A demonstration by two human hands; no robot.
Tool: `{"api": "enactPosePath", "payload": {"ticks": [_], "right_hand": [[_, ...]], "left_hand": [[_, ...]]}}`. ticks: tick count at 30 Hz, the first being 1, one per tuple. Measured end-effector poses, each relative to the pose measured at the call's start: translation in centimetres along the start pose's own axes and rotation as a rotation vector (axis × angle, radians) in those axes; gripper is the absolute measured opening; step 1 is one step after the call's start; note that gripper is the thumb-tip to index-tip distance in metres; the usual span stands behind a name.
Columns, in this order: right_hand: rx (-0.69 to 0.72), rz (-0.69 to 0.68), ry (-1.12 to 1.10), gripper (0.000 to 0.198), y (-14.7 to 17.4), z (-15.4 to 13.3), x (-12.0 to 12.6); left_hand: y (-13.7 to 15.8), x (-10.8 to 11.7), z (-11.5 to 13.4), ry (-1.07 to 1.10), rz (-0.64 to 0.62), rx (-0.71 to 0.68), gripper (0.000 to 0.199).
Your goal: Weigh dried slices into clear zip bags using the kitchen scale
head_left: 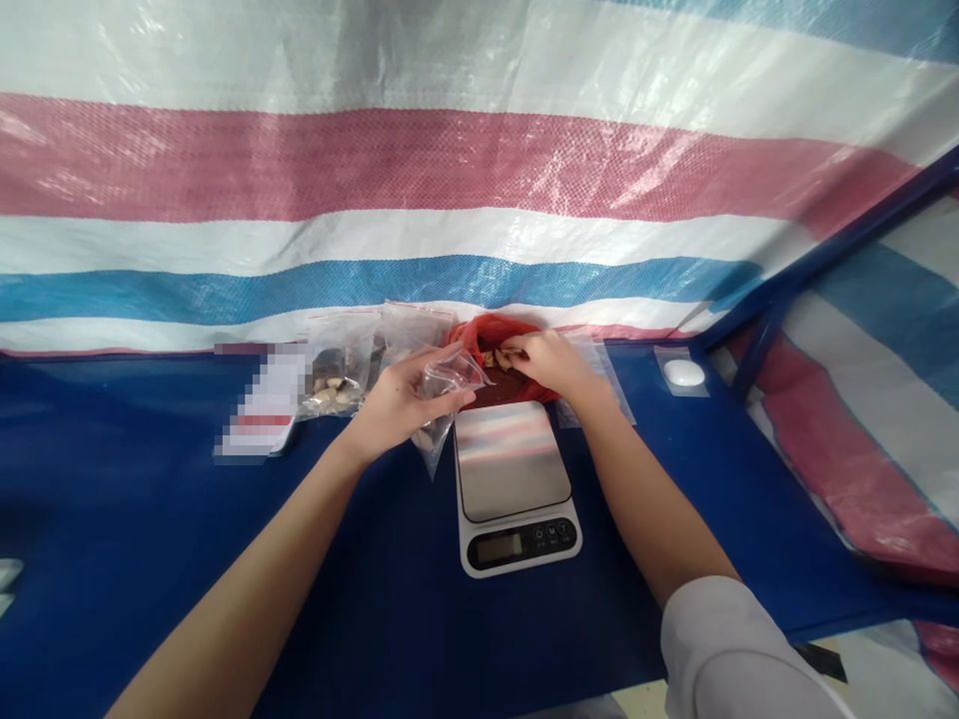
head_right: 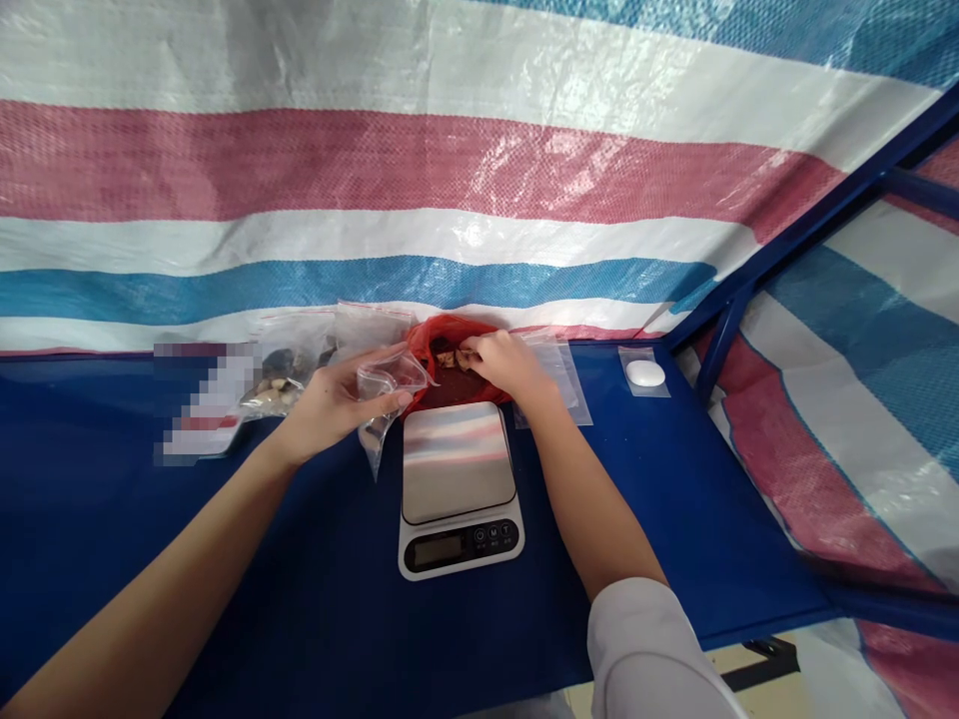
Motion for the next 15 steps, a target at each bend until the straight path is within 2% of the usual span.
{"api": "enactPosePath", "payload": {"ticks": [5, 9, 12, 15], "right_hand": [[0.027, 0.067, -0.092, 0.026, -0.1, 0.3, 0.8], [0.051, 0.125, -0.279, 0.022, 0.2, 0.1, 2.5], [0.112, 0.149, -0.458, 0.022, 0.9, -1.0, 4.4], [0.15, 0.115, -0.591, 0.022, 1.7, -2.7, 6.1]], "left_hand": [[0.0, -0.1, -0.3, 0.004, 0.007, -0.011, 0.065], [0.1, -0.3, -0.5, 0.006, -0.003, -0.024, 0.066], [0.1, -0.5, -0.5, -0.001, -0.016, -0.06, 0.067], [0.1, -0.9, -0.4, -0.012, -0.034, -0.097, 0.067]]}}
Point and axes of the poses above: each hand's wrist, its own y-axis away from the middle knuckle, its own x-axis out of the back of the hand, z = x × y, the point moved 6 cm from there along -y, towards the middle knuckle, and after that the axes turned 6 degrees about z, right-handed, at the moved point
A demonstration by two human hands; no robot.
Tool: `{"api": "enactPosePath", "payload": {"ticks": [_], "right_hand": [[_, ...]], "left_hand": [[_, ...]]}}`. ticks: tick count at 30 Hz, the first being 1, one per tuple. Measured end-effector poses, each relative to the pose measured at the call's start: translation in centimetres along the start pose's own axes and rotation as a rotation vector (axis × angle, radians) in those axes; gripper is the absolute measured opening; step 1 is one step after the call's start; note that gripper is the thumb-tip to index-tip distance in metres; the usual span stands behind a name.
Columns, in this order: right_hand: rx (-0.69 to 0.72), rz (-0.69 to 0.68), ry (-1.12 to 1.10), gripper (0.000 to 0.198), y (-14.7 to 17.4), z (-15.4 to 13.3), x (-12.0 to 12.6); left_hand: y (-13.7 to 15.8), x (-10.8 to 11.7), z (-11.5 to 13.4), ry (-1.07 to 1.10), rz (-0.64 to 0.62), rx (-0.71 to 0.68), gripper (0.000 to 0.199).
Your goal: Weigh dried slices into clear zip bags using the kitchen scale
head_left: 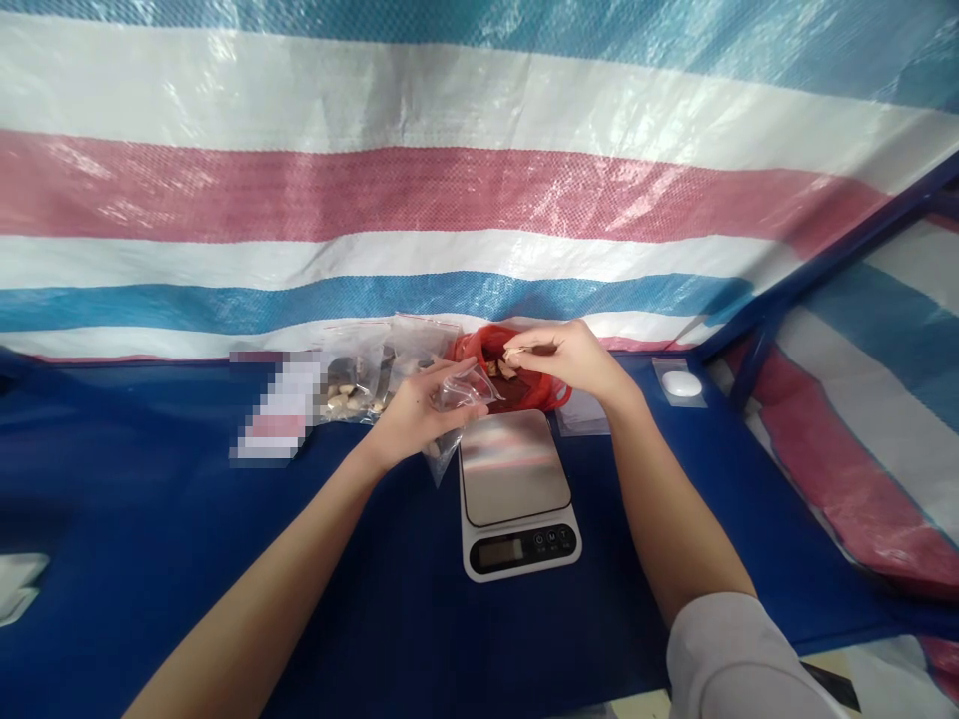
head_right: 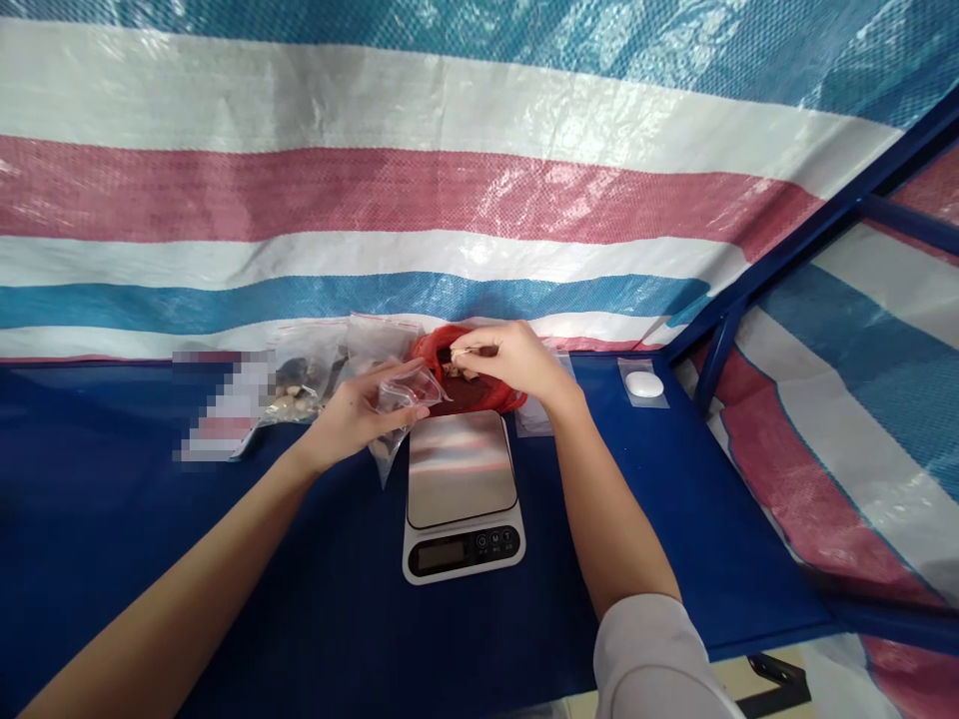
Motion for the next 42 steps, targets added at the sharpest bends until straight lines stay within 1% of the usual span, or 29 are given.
{"api": "enactPosePath", "payload": {"ticks": [3, 5, 7, 10, 13, 17, 20, 23, 27, 29, 34, 36, 38, 40, 42], "right_hand": [[0.041, -0.023, -0.001, 0.017, 0.2, -2.4, 0.0], [0.082, -0.049, 0.042, 0.015, 0.3, -3.8, -0.4], [0.102, -0.088, 0.113, 0.016, 0.4, -4.7, -1.2], [0.1, -0.149, 0.221, 0.019, 0.6, -5.2, -2.5], [0.122, -0.164, 0.269, 0.019, 0.7, -5.5, -3.2], [0.111, -0.161, 0.273, 0.019, 0.8, -5.8, -3.2], [0.083, -0.181, 0.219, 0.022, 1.0, -6.0, -3.0], [0.058, -0.184, 0.132, 0.023, 1.2, -5.9, -2.6], [0.062, -0.125, 0.069, 0.02, 1.4, -5.8, -2.2], [0.076, -0.118, 0.097, 0.018, 1.4, -6.0, -2.3], [0.045, -0.187, 0.216, 0.016, 1.5, -6.5, -3.3], [0.043, -0.16, 0.216, 0.017, 1.8, -6.4, -3.2], [0.052, -0.099, 0.158, 0.016, 2.4, -5.9, -2.8], [0.066, -0.044, 0.021, 0.014, 3.4, -5.2, -2.3], [0.059, 0.013, -0.122, 0.016, 4.5, -4.3, -1.6]], "left_hand": [[0.1, -0.2, 0.1, -0.025, 0.011, 0.011, 0.068], [0.2, -0.5, 0.4, -0.03, 0.004, 0.02, 0.065], [0.2, -0.8, 1.0, -0.021, -0.021, -0.004, 0.058], [0.2, -1.1, 1.8, -0.004, -0.04, -0.055, 0.049], [0.2, -1.2, 1.9, -0.001, -0.038, -0.062, 0.047], [0.3, -1.2, 1.5, 0.007, -0.012, -0.035, 0.06], [0.3, -1.1, 1.2, 0.026, 0.011, -0.031, 0.07], [0.4, -1.1, 1.2, 0.037, 0.022, -0.017, 0.074], [0.6, -1.0, 1.4, 0.028, 0.033, -0.031, 0.07], [0.7, -1.0, 1.6, 0.013, 0.041, -0.052, 0.07], [1.0, -1.4, 1.8, -0.02, 0.068, -0.068, 0.073], [1.4, -1.7, 1.8, -0.037, 0.069, -0.065, 0.075], [2.1, -2.1, 1.7, -0.077, 0.065, -0.065, 0.082], [3.0, -2.2, 1.4, -0.141, 0.059, -0.066, 0.089], [4.0, -2.2, 1.2, -0.206, 0.05, -0.075, 0.09]]}}
Point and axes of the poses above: each hand's wrist, its own y-axis away from the middle knuckle, its own x-axis out of the back of the hand, z = x × y, the point moved 6 cm from there along -y, towards the middle knuckle, and after that the axes turned 6 degrees about z, right-handed, at the moved point
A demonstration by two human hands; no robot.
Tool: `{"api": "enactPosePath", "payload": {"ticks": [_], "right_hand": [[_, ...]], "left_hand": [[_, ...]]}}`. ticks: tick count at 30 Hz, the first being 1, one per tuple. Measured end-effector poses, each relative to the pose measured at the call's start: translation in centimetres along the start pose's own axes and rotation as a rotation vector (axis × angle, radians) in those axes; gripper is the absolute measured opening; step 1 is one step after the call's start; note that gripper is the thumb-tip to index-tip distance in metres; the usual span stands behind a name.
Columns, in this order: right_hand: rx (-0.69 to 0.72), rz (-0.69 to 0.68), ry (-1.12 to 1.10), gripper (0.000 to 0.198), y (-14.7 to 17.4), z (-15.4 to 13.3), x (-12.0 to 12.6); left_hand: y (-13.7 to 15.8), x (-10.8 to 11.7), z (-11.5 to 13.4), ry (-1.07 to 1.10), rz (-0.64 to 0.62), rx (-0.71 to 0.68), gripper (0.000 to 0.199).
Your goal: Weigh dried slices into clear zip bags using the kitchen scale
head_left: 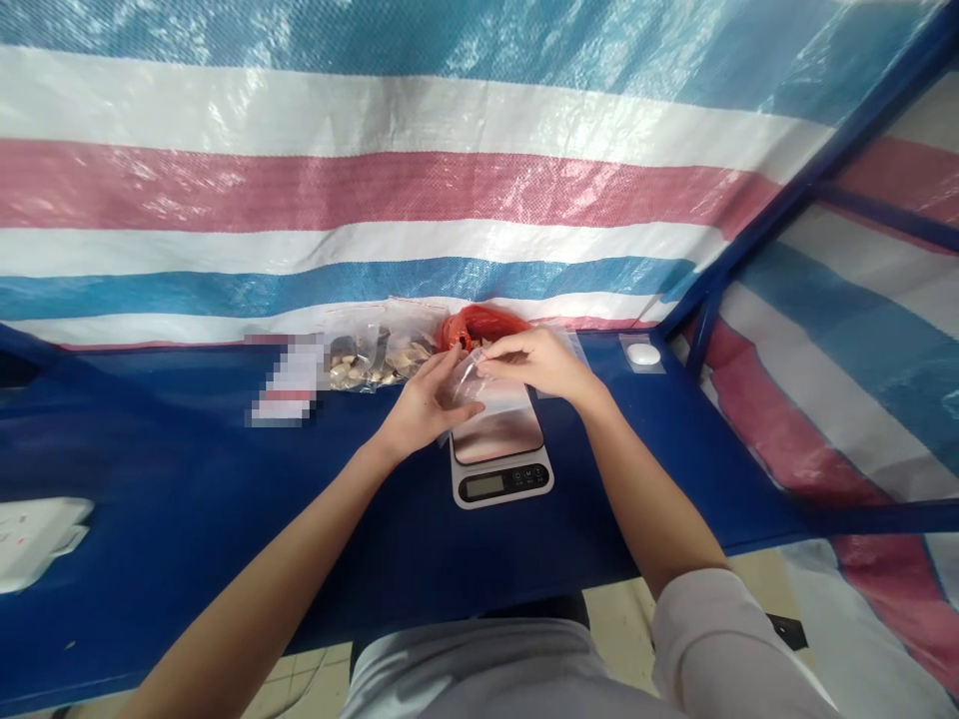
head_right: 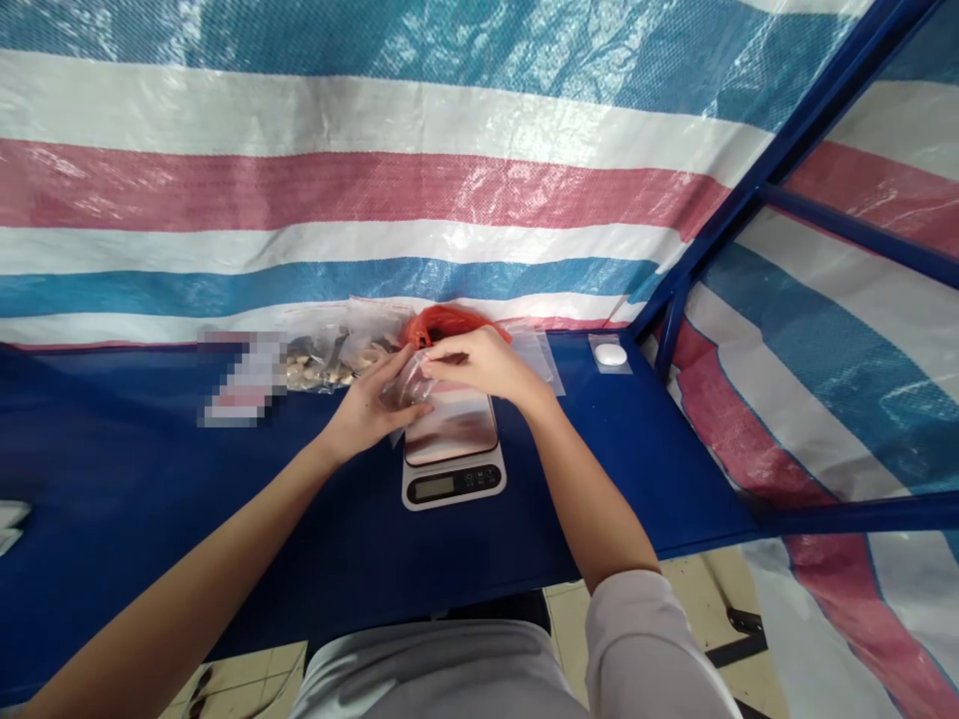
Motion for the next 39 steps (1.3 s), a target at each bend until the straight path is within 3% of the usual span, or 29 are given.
{"api": "enactPosePath", "payload": {"ticks": [4, 11, 19, 27, 32, 36, 39], "right_hand": [[-0.081, 0.134, -0.157, 0.025, 2.8, 1.9, 1.5], [-0.274, 0.253, -0.25, 0.031, 7.8, 5.8, 2.7], [-0.337, 0.236, -0.145, 0.03, 10.1, 8.4, 3.2], [-0.358, 0.199, -0.088, 0.036, 10.7, 8.1, 3.9], [-0.298, 0.368, 0.226, 0.031, 11.6, 8.2, 6.4], [-0.191, 0.225, 0.634, 0.027, 12.1, 8.6, 5.2], [-0.111, 0.105, 0.782, 0.035, 12.7, 9.2, 3.5]], "left_hand": [[2.1, 0.2, -0.3, -0.077, -0.014, -0.021, 0.083], [4.0, -0.2, -0.2, -0.173, -0.023, -0.048, 0.063], [4.6, -1.5, 0.1, -0.264, -0.03, -0.131, 0.054], [4.1, -0.8, 0.1, -0.297, 0.01, -0.173, 0.05], [5.2, 1.4, -1.1, -0.384, 0.096, -0.137, 0.047], [6.5, 1.9, -2.5, -0.552, 0.03, -0.112, 0.052], [7.1, 1.6, -3.1, -0.68, -0.052, -0.047, 0.057]]}}
Point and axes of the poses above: each hand's wrist, its own y-axis away from the middle knuckle, its own x-axis out of the back of the hand, z = x × y, the point moved 6 cm from there along -y, towards the middle knuckle, and after that the axes turned 6 degrees about z, right-handed, at the moved point
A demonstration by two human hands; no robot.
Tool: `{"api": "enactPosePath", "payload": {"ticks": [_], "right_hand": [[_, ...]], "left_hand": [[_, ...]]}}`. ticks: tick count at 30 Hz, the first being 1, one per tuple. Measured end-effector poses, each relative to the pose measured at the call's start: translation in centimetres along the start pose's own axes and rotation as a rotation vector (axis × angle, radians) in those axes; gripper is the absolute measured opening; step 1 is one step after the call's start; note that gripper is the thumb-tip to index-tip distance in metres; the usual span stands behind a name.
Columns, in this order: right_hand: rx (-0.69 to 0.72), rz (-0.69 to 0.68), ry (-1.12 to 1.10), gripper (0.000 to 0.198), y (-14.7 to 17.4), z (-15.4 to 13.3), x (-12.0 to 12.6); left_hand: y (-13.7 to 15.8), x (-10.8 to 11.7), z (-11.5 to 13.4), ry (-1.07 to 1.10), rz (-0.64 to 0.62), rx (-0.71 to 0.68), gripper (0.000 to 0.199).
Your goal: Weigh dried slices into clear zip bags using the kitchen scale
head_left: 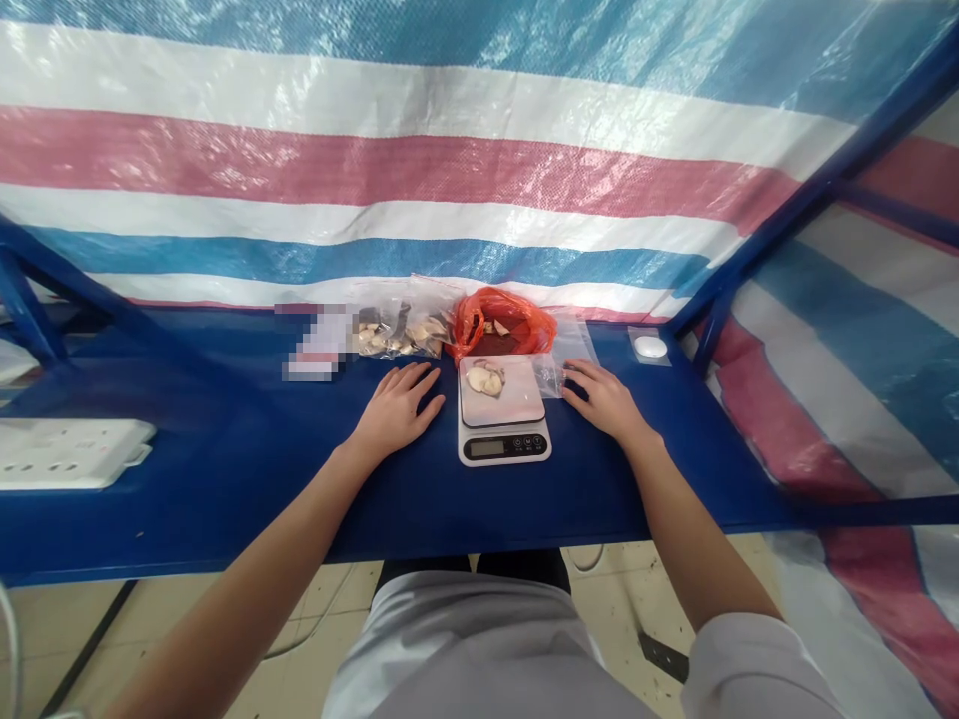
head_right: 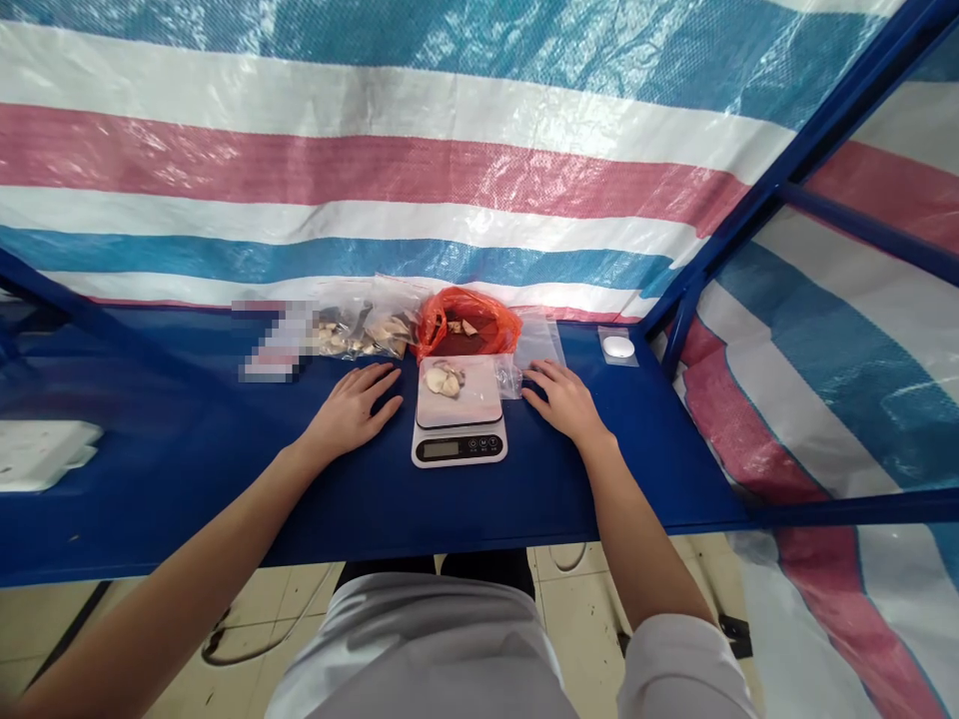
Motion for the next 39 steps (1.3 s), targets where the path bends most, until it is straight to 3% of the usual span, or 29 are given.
{"api": "enactPosePath", "payload": {"ticks": [6, 16, 35, 39], "right_hand": [[-0.006, -0.049, 0.089, 0.045, 1.1, 0.4, -1.6], [-0.036, -0.054, 0.075, 0.047, 1.1, 0.5, -1.7], [-0.044, -0.066, 0.078, 0.047, 1.0, 0.5, -1.5], [-0.047, -0.01, 0.046, 0.044, 1.0, 0.4, -1.2]], "left_hand": [[0.3, -0.5, 0.3, -0.121, -0.113, 0.053, 0.059], [0.4, -0.7, -0.1, -0.025, -0.006, 0.069, 0.056], [0.3, -0.8, -0.1, -0.025, -0.003, 0.074, 0.056], [0.3, -0.4, 0.1, -0.015, 0.014, 0.073, 0.055]]}}
Point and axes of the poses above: each hand's wrist, its own y-axis away from the middle knuckle, its own x-axis out of the back of the hand, z = x × y, the point moved 6 cm from there along -y, towards the middle knuckle, and after that the axes turned 6 degrees about z, right-handed, at the moved point
